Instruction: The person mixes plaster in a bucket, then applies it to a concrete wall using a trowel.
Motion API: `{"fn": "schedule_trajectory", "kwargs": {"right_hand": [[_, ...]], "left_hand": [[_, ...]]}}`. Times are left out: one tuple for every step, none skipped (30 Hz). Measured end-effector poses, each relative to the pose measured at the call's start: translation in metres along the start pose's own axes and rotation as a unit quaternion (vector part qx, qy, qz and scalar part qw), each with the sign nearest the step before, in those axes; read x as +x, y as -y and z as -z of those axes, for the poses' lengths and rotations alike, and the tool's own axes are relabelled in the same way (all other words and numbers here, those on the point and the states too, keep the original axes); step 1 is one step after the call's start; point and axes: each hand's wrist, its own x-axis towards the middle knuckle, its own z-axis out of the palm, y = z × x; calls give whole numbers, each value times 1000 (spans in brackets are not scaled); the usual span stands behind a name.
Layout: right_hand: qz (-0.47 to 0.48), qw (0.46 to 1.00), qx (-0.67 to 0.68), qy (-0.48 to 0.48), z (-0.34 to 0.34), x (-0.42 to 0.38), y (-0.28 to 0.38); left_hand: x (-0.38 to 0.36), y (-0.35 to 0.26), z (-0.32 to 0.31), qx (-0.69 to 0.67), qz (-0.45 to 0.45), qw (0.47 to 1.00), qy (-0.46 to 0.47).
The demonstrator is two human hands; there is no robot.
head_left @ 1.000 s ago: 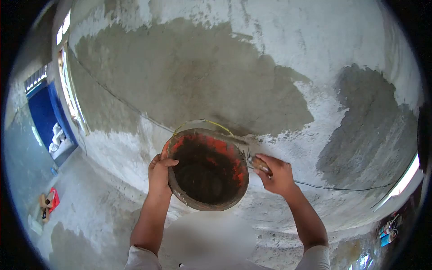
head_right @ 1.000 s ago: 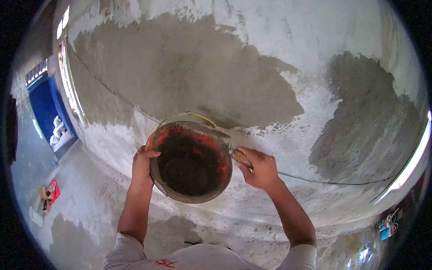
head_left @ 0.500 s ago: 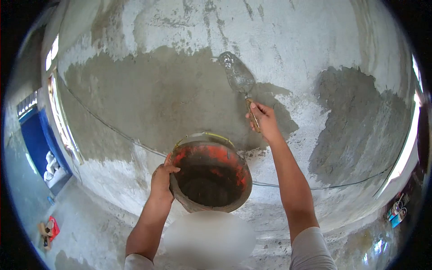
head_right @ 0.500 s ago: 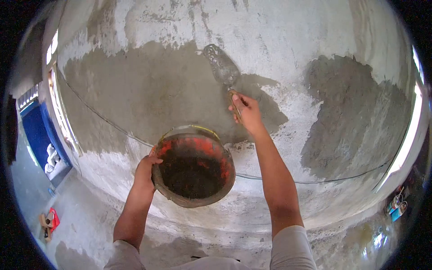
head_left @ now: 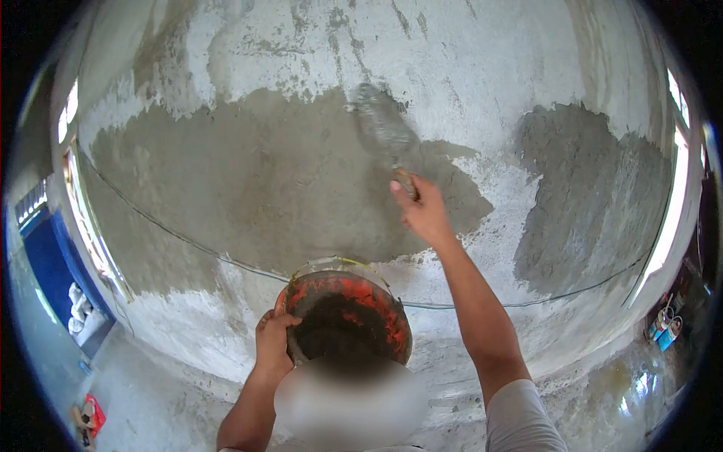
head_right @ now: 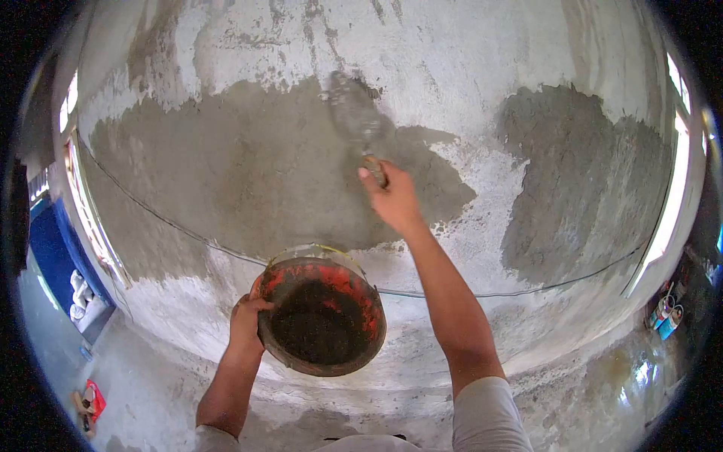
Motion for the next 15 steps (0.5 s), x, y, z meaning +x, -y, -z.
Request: {"fn": "schedule_trajectory", "kwargs": {"right_hand": [[33,998,-53,-1,-13,7,-2],[65,992,-106,-3,-22,14,-4],[63,992,-106,-9,-30,19,-6],[30,992,-121,-12,-36,26,-8],[-2,991,-136,-14,-38,29,-6],[-3,990,-137,-17,-35,26,-6],[6,987,-152,-45,-29,22,-7],[16,983,-166,-73,-24,19,-8],[16,983,-166,-74,-15,16,-14],[-15,983,-159,-89,-2,10,-23],[-45,982,-152,-106,7,2,-32],[-47,981,-155,-107,13,-5,-40],[-33,979,-148,-139,16,-13,-48],[-19,975,-140,-172,18,-19,-45],[-19,974,-142,-173,15,-20,-42]], "left_hand": [[-1,2,6,-11,6,1000,-18],[-2,4,10,-21,12,999,-36],[-5,4,13,-17,12,999,-32],[-10,4,14,-20,12,999,-44],[-14,5,15,-23,12,998,-57],[-17,8,19,-22,12,998,-55],[-20,10,23,-25,11,998,-59],[-21,12,28,-28,8,998,-63],[-21,15,34,-28,8,998,-62],[-24,21,43,-6,3,997,-78],[-26,25,50,18,-2,996,-92],[-29,28,53,18,1,996,-90],[-35,30,54,-3,0,996,-88],[-39,32,56,-23,-1,996,-87],[-40,37,60,-23,0,996,-85]]}}
